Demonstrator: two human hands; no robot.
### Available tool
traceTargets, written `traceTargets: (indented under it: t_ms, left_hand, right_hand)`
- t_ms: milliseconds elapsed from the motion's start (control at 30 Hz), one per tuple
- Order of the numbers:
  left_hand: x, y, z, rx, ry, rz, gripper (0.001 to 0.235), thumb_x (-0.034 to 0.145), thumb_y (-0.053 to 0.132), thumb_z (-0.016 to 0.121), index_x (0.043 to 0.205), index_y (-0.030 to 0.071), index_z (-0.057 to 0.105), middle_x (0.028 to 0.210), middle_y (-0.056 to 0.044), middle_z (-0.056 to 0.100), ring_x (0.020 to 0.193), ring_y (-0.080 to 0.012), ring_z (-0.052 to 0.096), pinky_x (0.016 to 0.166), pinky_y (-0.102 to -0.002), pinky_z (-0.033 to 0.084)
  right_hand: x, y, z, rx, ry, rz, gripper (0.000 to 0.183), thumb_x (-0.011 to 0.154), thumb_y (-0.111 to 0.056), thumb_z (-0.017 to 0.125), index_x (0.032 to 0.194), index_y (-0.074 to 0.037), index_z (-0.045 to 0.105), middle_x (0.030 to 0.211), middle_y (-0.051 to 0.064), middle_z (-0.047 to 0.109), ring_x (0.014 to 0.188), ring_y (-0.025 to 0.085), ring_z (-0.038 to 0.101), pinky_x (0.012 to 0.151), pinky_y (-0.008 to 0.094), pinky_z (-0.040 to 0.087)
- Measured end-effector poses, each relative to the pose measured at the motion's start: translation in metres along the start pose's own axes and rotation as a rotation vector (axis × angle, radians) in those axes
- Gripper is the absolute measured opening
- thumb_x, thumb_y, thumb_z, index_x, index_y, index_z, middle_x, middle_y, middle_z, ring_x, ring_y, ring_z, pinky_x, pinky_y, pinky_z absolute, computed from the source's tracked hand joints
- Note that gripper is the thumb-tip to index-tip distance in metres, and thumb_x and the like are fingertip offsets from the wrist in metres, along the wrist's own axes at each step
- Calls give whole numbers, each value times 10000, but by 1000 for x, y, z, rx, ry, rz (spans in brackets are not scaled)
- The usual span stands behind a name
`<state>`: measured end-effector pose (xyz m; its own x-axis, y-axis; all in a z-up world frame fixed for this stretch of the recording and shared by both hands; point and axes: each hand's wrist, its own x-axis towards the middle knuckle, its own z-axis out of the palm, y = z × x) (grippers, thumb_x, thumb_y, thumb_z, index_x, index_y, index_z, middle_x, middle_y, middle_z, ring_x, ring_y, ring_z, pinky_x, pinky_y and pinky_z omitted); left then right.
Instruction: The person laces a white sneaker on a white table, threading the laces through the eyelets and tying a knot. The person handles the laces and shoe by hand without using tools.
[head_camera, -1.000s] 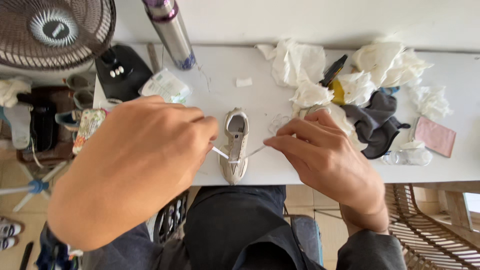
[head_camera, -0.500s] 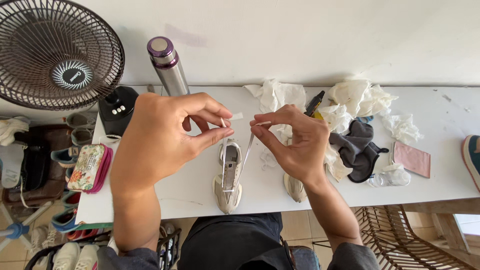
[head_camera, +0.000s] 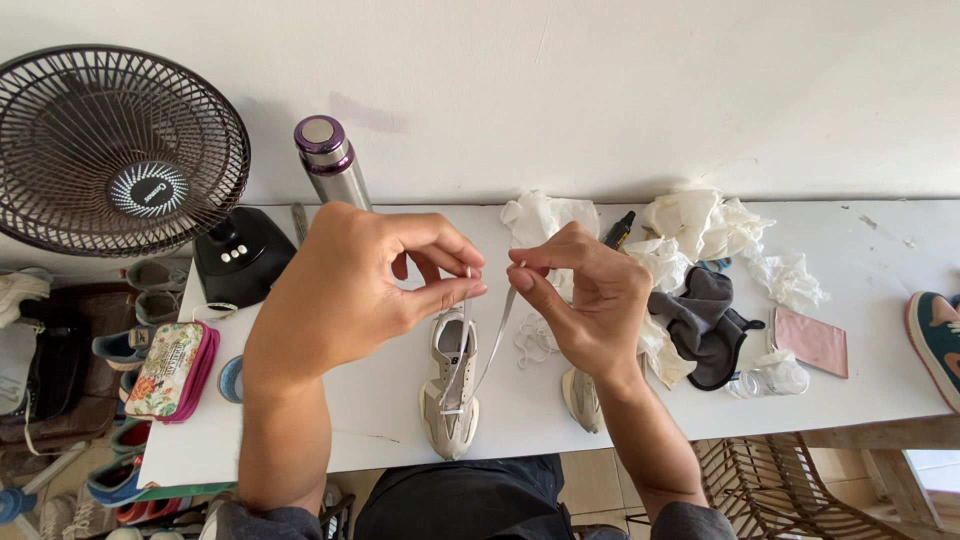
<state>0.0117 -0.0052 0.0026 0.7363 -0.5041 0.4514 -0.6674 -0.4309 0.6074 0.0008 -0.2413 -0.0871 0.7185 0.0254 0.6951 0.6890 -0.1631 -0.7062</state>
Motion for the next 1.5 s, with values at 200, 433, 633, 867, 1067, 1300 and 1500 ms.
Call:
traceTargets:
  t_ms: [200, 433, 633, 867, 1067, 1300, 1500]
  left_hand:
    - [3, 2, 0, -19, -8, 20, 160, 872, 224, 974, 957, 166, 852, 860, 80, 886, 768, -17, 845, 624, -174, 576]
    - [4, 5, -2, 1, 8, 40, 139, 888, 234, 964, 948, 183, 849, 861, 93, 881, 747, -21, 835, 654, -189, 591]
    - [2, 5, -2, -20, 1, 46, 152, 887, 234, 963, 952, 174, 840, 903, 90, 891, 787, -8, 848, 618, -187, 535]
    - [1, 10, -3, -27, -14, 52, 169, 880, 237, 971, 963, 178, 836, 848, 86, 874, 736, -21, 828, 640, -184, 575]
    - [1, 13, -5, -30, -5, 71, 159, 886, 224, 967, 961, 166, 839, 858, 75, 879, 752, -20, 839, 659, -175, 595]
    - [-1, 8, -6, -52, 18, 62, 157, 901, 191, 965, 950, 109, 840, 880, 31, 874, 765, -49, 848, 667, -174, 605]
    - [2, 6, -2, -104, 72, 23, 166, 887, 130, 995, 924, 110, 835, 848, 27, 871, 798, -39, 837, 670, -198, 533]
  right_hand:
    - [1, 0, -6, 80, -7, 7, 55, 1017, -37, 816, 1058, -43, 779, 975, 106, 805, 824, 184, 671, 833, 305, 533]
    - [0, -2, -8, 84, -15, 13, 45, 1013, -63, 818, 1040, -65, 781, 967, 83, 810, 817, 171, 662, 858, 307, 524]
    - [0, -3, -9, 79, -32, 27, 39, 1011, -87, 818, 1032, -76, 787, 928, 62, 791, 808, 161, 648, 837, 299, 514]
    - [0, -7, -9, 87, -46, 33, 43, 1010, -90, 815, 1034, -65, 788, 889, 66, 754, 807, 170, 637, 806, 288, 509]
    - [1, -10, -8, 94, -65, 35, 49, 1002, -87, 821, 1034, -65, 791, 870, 64, 750, 792, 163, 642, 802, 284, 513]
    - [0, -12, -10, 137, -124, 97, 71, 1049, -92, 768, 1066, -24, 758, 961, 155, 817, 884, 245, 777, 881, 335, 608]
    - [-1, -5, -15, 136, -70, 89, 103, 1056, -133, 762, 1033, -32, 754, 943, 121, 769, 875, 212, 687, 849, 312, 559]
